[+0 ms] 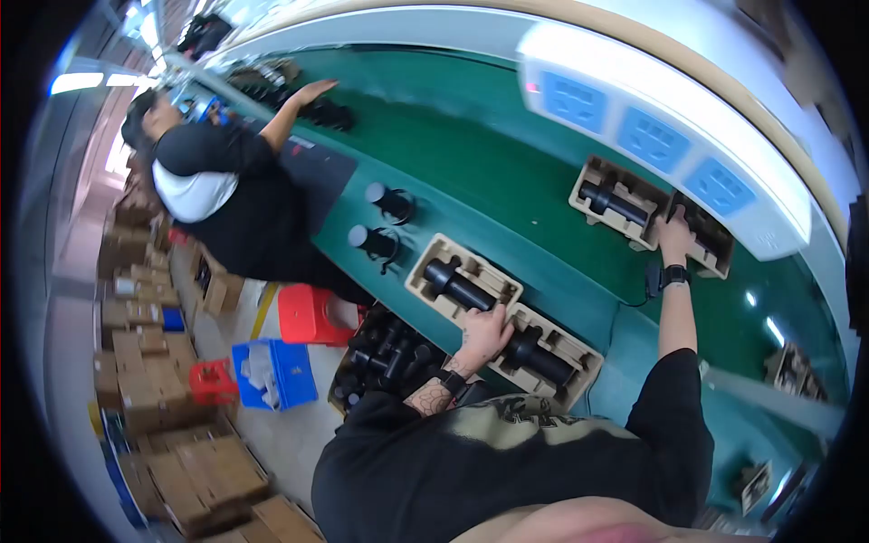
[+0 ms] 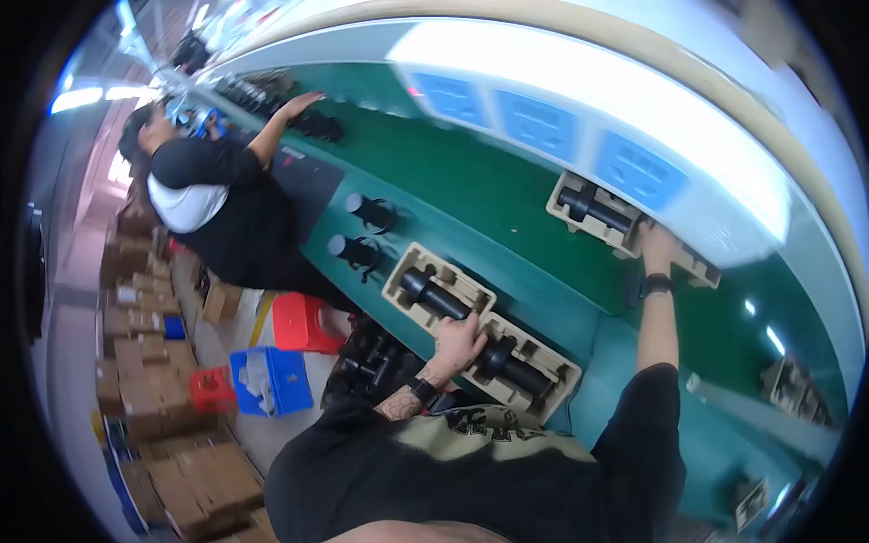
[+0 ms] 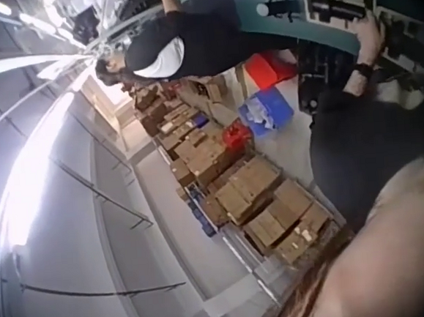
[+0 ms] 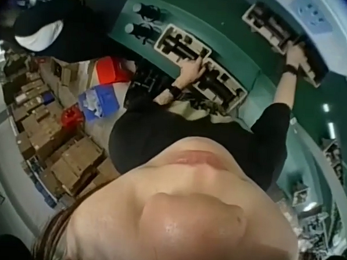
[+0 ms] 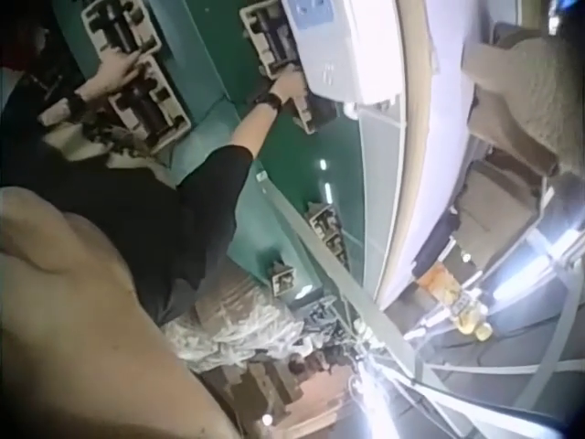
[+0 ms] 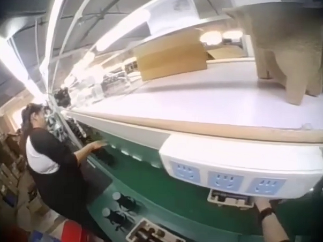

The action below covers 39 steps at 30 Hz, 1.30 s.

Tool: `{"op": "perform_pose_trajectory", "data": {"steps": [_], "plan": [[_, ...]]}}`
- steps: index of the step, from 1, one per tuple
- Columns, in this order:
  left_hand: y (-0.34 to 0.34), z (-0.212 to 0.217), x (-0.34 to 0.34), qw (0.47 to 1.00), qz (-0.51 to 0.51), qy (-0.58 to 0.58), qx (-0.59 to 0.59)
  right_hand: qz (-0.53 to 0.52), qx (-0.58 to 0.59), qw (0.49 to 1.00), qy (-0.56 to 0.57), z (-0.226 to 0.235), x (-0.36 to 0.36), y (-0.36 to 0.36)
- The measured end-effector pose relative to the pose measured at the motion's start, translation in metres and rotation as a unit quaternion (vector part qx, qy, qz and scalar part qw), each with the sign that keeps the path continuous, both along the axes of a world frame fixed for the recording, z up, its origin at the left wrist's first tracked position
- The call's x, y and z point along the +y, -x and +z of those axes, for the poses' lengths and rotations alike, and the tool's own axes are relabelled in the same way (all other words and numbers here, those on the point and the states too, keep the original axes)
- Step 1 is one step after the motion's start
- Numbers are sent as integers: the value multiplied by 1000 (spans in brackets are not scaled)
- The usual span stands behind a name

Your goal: The person removes plastic bags from a stack of cardboard trays, arranges the trays on a conveyor belt, and places a black plastic component into each tray.

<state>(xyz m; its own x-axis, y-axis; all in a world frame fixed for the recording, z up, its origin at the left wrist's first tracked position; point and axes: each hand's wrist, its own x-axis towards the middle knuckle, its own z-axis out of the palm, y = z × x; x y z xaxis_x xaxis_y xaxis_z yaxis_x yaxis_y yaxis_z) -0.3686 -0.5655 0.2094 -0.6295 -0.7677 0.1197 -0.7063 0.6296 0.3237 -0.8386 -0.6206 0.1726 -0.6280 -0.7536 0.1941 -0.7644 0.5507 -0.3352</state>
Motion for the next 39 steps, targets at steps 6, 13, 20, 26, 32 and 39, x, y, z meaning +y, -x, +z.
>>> {"op": "perform_pose_trajectory", "data": {"steps": [6, 13, 20, 26, 32, 39], "plan": [[18, -5, 6, 997, 49, 20, -55, -120, -4, 992, 33, 10, 120, 83], [21, -36, 9, 997, -6, 39, -62, -349, -32, 930, -114, 9, 260, 140], [2, -39, 12, 997, 23, 3, -77, -363, -34, 920, -143, 0, 264, 150], [8, -36, 9, 994, 19, 34, -104, -380, 208, 893, -123, -34, 261, 151], [14, -30, 11, 992, 61, 19, -107, -236, 204, 950, 29, -45, 258, 154], [10, -26, 20, 988, 83, 1, -133, -311, 130, 940, -60, -23, 257, 171]]}}
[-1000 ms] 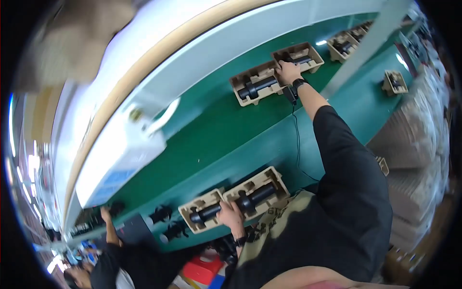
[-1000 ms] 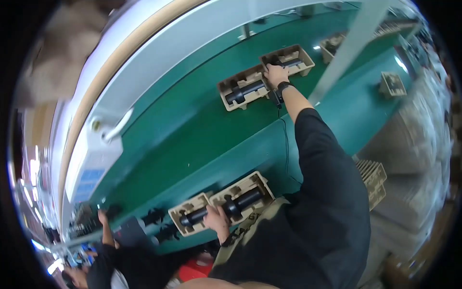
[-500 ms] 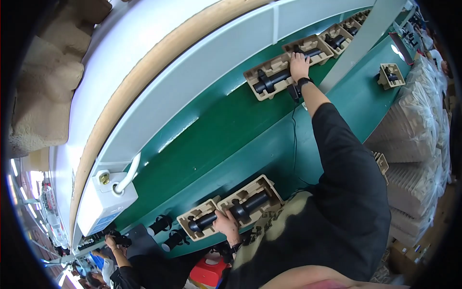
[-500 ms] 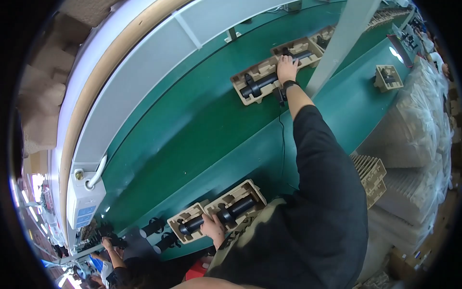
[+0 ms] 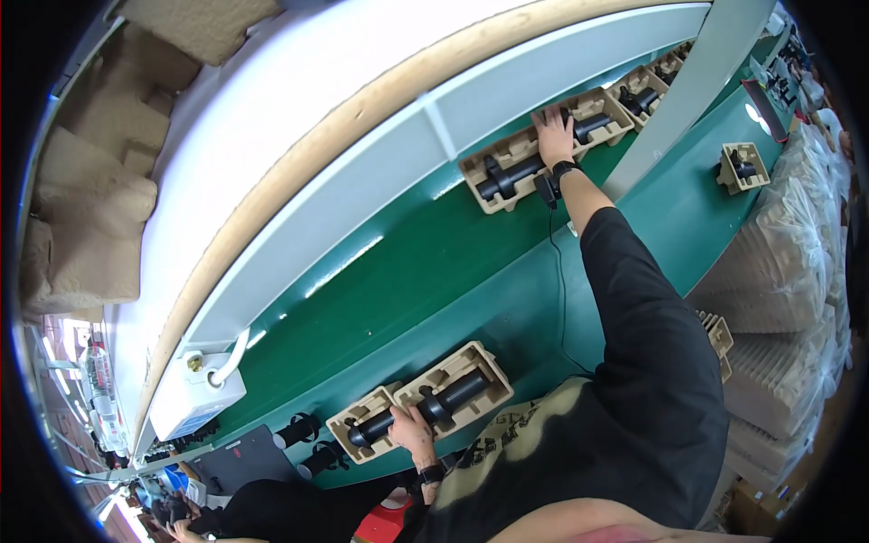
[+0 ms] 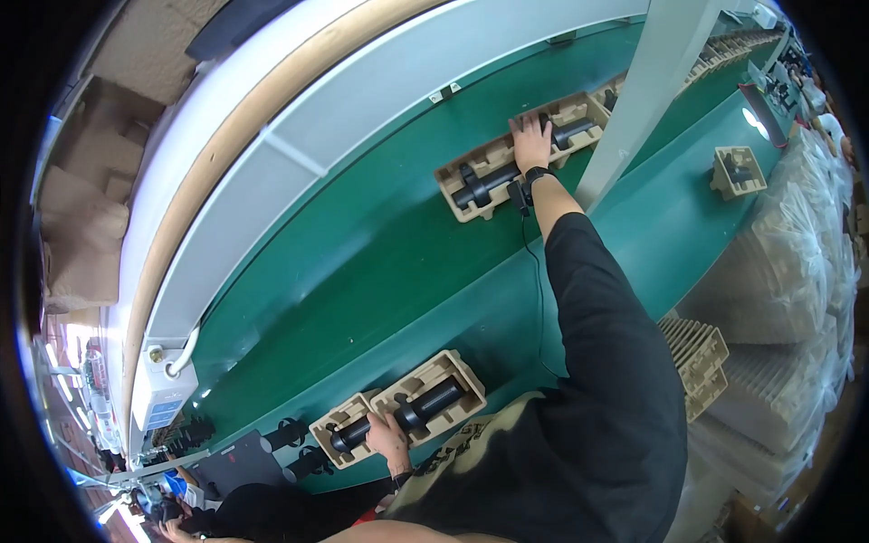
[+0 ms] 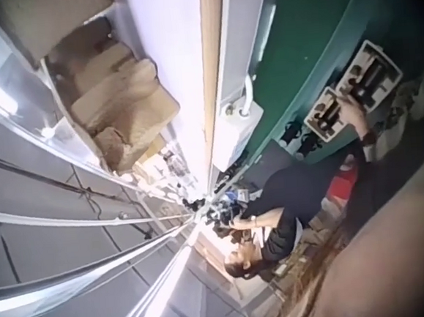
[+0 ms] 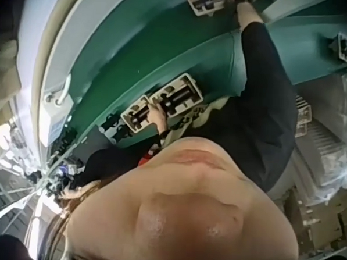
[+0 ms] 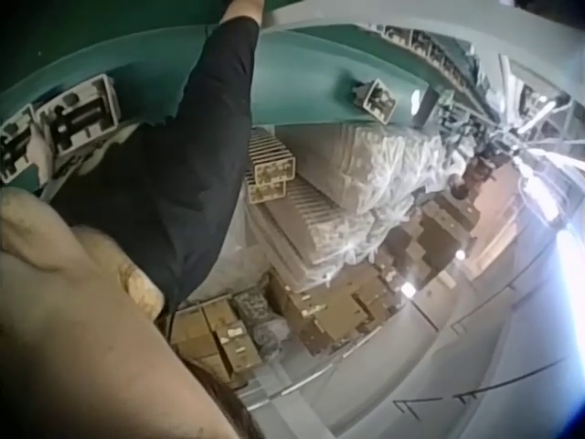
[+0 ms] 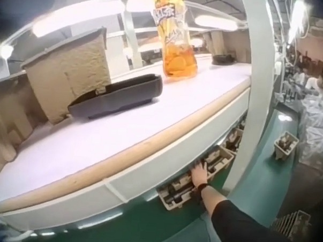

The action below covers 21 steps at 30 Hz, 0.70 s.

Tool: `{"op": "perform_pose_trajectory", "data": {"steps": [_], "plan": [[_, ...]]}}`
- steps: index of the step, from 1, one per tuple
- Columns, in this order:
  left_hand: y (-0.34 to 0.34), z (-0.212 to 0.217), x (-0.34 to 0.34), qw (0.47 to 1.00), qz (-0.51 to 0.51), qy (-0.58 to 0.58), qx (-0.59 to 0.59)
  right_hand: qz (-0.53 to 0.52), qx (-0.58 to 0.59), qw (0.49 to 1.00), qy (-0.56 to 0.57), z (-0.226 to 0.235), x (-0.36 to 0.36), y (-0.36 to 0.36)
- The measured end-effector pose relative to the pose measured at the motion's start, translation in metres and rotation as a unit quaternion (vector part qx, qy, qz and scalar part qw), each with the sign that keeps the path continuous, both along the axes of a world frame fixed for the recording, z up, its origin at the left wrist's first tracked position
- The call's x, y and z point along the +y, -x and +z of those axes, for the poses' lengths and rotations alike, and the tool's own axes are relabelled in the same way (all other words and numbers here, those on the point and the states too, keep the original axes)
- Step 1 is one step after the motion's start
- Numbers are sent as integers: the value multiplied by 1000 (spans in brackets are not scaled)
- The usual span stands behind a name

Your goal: The person removes plastic bags from a stack of cardboard trays, arranges the trays on a conveyor belt, and places a black plastic component into each tray.

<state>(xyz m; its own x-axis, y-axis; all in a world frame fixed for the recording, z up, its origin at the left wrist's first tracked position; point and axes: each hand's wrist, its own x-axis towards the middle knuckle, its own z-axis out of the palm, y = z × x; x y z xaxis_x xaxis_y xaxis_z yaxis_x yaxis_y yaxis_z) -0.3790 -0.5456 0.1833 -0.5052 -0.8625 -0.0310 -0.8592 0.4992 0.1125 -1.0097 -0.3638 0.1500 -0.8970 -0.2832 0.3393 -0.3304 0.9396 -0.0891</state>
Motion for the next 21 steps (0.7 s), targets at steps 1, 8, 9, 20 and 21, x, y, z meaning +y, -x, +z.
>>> {"op": "perform_pose_trajectory", "data": {"steps": [1, 8, 9, 20, 21], "plan": [[4, -2, -2, 1000, -2, 7, 2, -41, -8, 999, 26, -4, 5, 6], [25, 3, -30, 997, 74, -25, 21, -18, -3, 972, 235, 9, -9, -37], [28, 7, -30, 996, 85, -28, 21, 56, 66, 938, 336, 19, -3, -68], [301, -43, -139, 973, -191, 98, 83, -39, -317, 863, 392, -16, 248, -408], [331, -39, -118, 981, -171, 68, 68, -108, -315, 850, 409, -11, 283, -413]]}}
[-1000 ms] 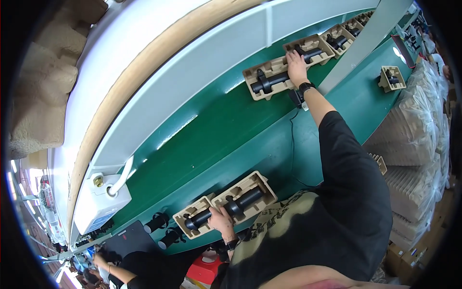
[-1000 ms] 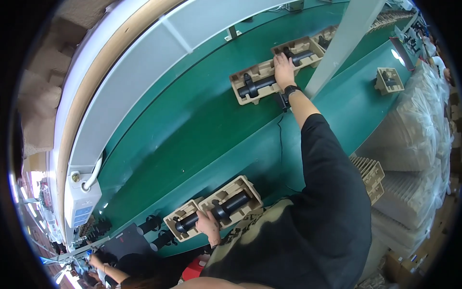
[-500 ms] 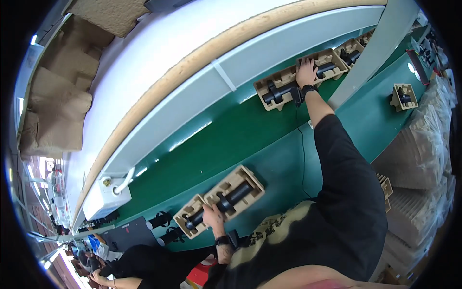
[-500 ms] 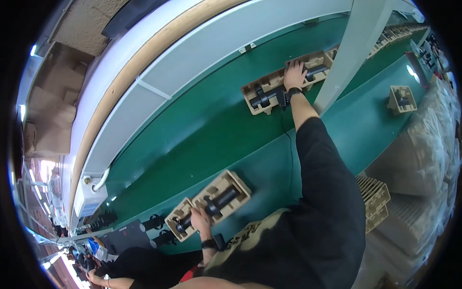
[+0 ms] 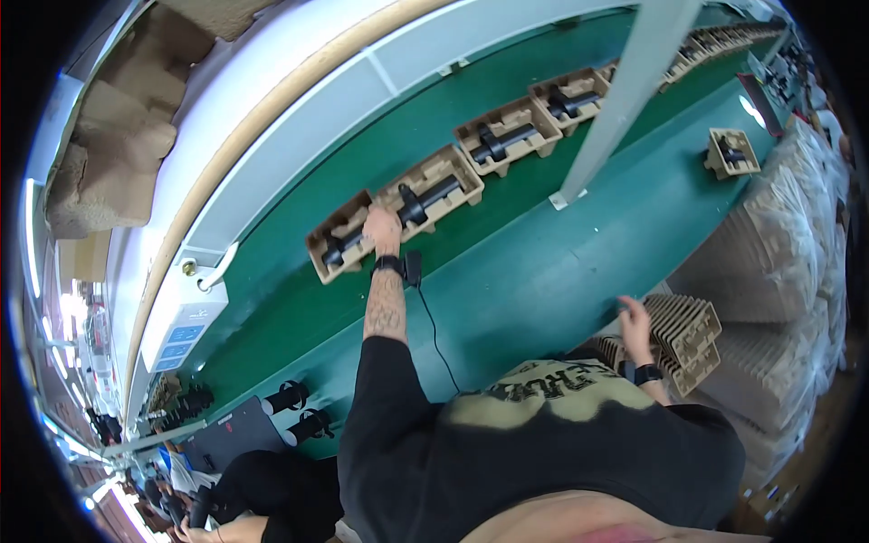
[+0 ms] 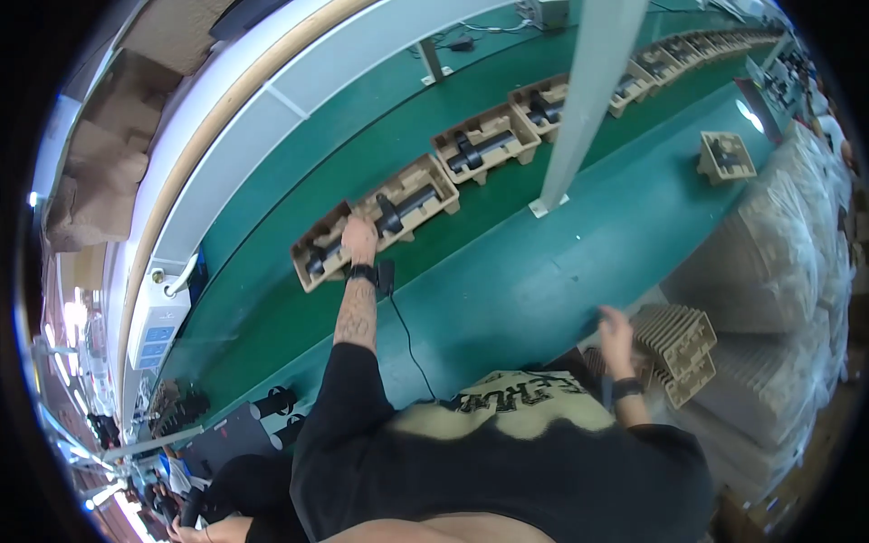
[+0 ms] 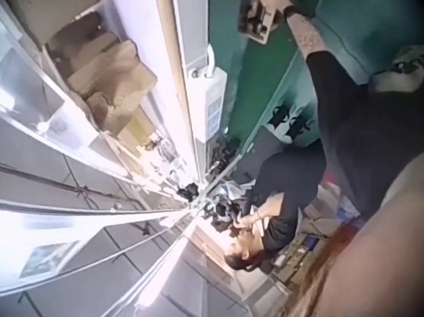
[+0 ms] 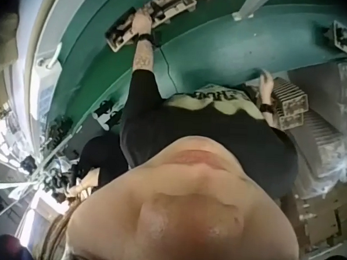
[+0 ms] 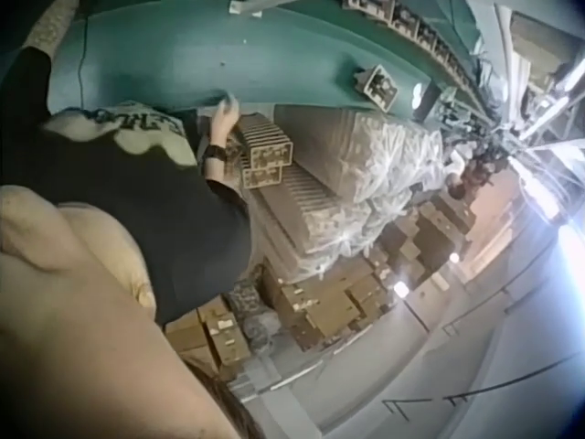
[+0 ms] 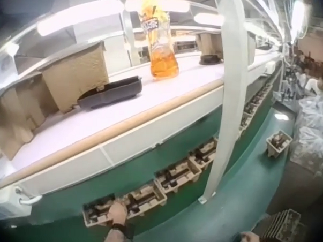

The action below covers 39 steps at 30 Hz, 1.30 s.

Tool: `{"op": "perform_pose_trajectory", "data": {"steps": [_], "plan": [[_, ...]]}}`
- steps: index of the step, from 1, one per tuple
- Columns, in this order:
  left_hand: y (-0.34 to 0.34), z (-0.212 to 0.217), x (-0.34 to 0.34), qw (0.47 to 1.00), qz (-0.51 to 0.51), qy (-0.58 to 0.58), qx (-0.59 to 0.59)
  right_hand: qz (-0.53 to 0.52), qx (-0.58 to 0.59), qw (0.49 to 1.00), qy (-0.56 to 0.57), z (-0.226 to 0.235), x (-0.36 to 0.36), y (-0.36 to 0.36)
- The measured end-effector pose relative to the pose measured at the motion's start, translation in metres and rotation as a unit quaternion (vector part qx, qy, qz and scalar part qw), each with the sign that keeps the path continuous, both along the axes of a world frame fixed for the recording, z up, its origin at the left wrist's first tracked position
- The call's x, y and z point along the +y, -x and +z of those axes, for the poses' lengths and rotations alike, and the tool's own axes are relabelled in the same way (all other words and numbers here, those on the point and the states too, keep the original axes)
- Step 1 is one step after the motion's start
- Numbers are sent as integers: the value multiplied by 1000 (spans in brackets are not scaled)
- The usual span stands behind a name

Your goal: The person removes plastic bags from a stack of cardboard trays, arranges the trays on a conveyor belt, and places a black plastic component into each tray.

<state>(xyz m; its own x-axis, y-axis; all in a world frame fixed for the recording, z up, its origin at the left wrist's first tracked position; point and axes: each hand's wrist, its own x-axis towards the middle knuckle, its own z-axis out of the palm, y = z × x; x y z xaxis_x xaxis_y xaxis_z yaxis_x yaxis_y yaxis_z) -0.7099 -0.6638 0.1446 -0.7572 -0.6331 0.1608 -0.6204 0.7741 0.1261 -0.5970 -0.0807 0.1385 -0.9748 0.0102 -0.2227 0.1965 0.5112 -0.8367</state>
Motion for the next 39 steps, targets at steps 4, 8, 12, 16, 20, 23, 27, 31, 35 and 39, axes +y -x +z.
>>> {"op": "perform_pose_trajectory", "data": {"steps": [4, 8, 12, 16, 20, 23, 27, 31, 35, 39], "plan": [[22, -14, -13, 997, 60, -39, -13, -79, 84, 991, -61, 12, 61, 6], [22, -6, 6, 994, 27, -98, -37, -171, 62, 981, -70, 27, 76, -21], [15, -2, -10, 993, 12, -108, -40, -151, 35, 986, -62, 0, 100, 4], [23, 2, 4, 997, 51, -44, -45, -130, 164, 972, -104, -5, 165, 81], [44, -3, 3, 989, 124, -63, -57, -134, 124, 981, -60, 34, 206, 160], [31, -7, 5, 969, 233, -56, -55, -104, 129, 986, -13, 30, 234, 204], [40, -11, 103, 931, 154, 243, 223, -112, 250, 957, -97, 34, 266, 319], [-11, -2, 233, 975, -125, 67, 172, -3, 207, 952, -225, 51, 264, 442], [-128, -33, 338, 972, -218, -62, -56, 131, 222, 830, -495, 15, 200, 467], [-158, -15, 355, 937, -178, -302, 7, 262, 236, 829, -435, 13, 145, 365]]}}
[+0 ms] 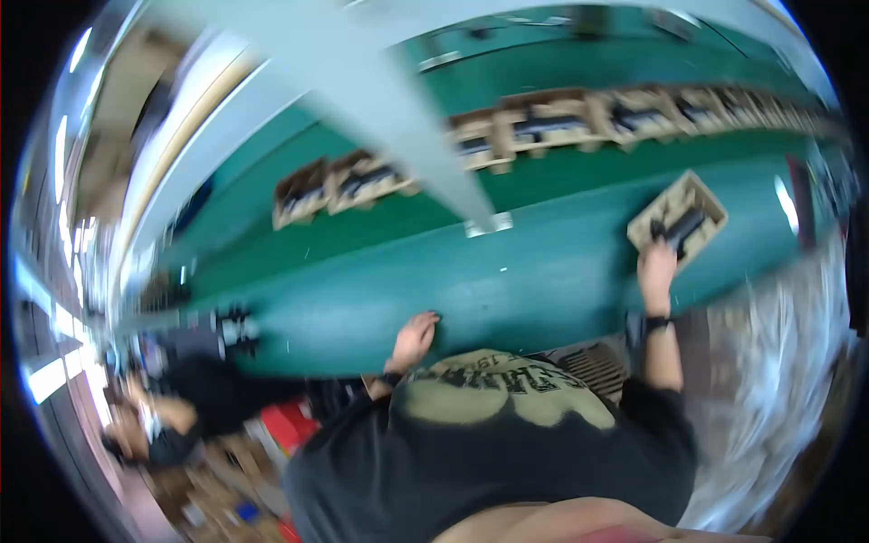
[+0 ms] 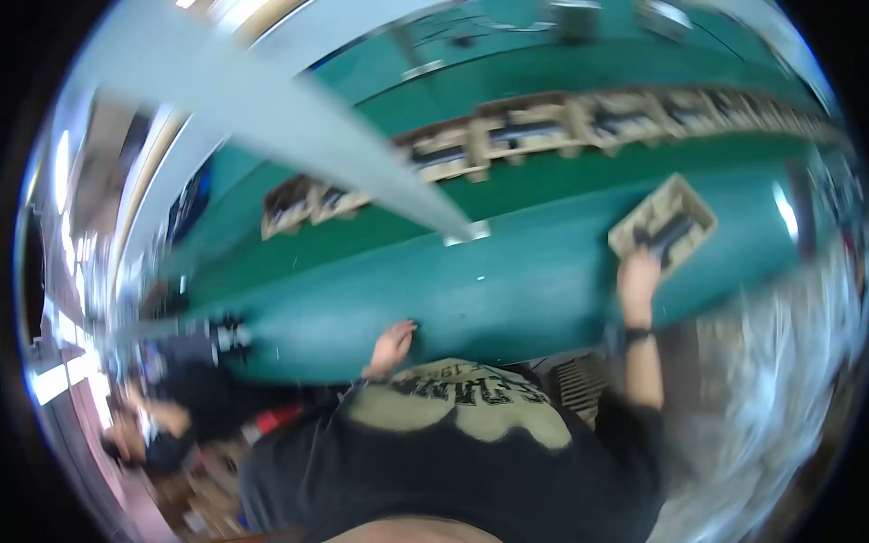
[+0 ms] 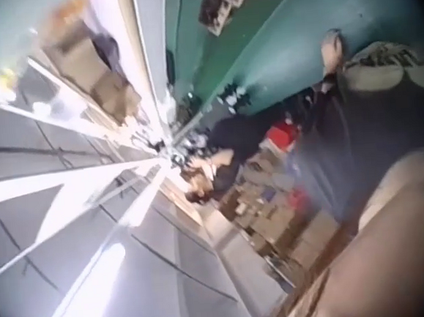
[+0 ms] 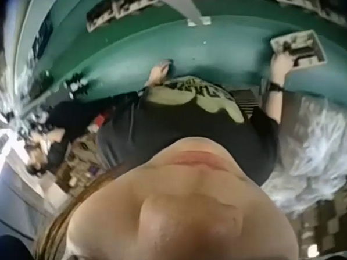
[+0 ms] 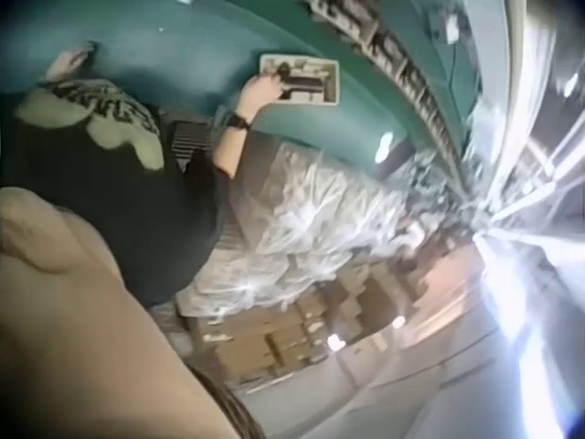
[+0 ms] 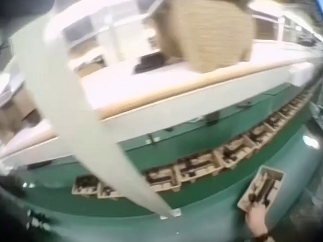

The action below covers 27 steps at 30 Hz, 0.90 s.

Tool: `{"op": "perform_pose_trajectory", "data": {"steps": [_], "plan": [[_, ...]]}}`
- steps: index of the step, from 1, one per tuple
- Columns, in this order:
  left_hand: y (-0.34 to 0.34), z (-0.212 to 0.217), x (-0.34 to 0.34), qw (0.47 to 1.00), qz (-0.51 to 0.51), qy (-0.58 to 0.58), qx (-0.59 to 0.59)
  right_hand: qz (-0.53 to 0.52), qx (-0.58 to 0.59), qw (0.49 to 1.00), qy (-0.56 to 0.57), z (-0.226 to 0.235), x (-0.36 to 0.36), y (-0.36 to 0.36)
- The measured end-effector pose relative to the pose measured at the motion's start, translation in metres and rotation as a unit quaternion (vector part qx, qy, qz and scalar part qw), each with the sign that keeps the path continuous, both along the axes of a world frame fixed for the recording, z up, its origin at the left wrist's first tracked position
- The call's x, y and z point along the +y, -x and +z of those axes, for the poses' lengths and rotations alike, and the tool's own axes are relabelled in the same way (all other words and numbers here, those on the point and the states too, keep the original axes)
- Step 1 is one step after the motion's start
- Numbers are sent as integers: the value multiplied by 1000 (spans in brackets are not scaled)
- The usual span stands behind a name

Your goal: The person removes plastic bags from a stack of cardboard trays, arranges the trays on a conveyor belt, and places a black plastic component into each tray.

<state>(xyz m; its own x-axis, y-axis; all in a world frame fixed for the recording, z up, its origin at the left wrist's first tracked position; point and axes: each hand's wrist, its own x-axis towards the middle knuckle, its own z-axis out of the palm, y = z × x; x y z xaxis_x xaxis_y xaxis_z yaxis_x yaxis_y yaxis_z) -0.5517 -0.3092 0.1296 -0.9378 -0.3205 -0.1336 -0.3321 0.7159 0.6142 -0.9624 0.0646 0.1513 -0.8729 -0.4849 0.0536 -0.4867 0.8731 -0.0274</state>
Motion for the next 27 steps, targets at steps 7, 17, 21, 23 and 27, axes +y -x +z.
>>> {"op": "perform_pose_trajectory", "data": {"steps": [7, 17, 21, 23, 27], "plan": [[32, 86, -29, 979, 37, -186, -78, 123, -278, 929, 212, 48, -177, -207], [-188, 21, -195, 854, 380, -354, 16, 272, -787, 498, 240, 81, -456, -401], [-211, 36, -256, 813, 418, -405, 22, 241, -776, 453, 367, 74, -487, -459], [-187, 82, -248, 835, 341, -433, 1, 216, -718, 529, 397, 60, -489, -452], [-159, 49, -239, 791, 336, -511, -27, 83, -503, 678, 530, 41, -482, -423]]}}
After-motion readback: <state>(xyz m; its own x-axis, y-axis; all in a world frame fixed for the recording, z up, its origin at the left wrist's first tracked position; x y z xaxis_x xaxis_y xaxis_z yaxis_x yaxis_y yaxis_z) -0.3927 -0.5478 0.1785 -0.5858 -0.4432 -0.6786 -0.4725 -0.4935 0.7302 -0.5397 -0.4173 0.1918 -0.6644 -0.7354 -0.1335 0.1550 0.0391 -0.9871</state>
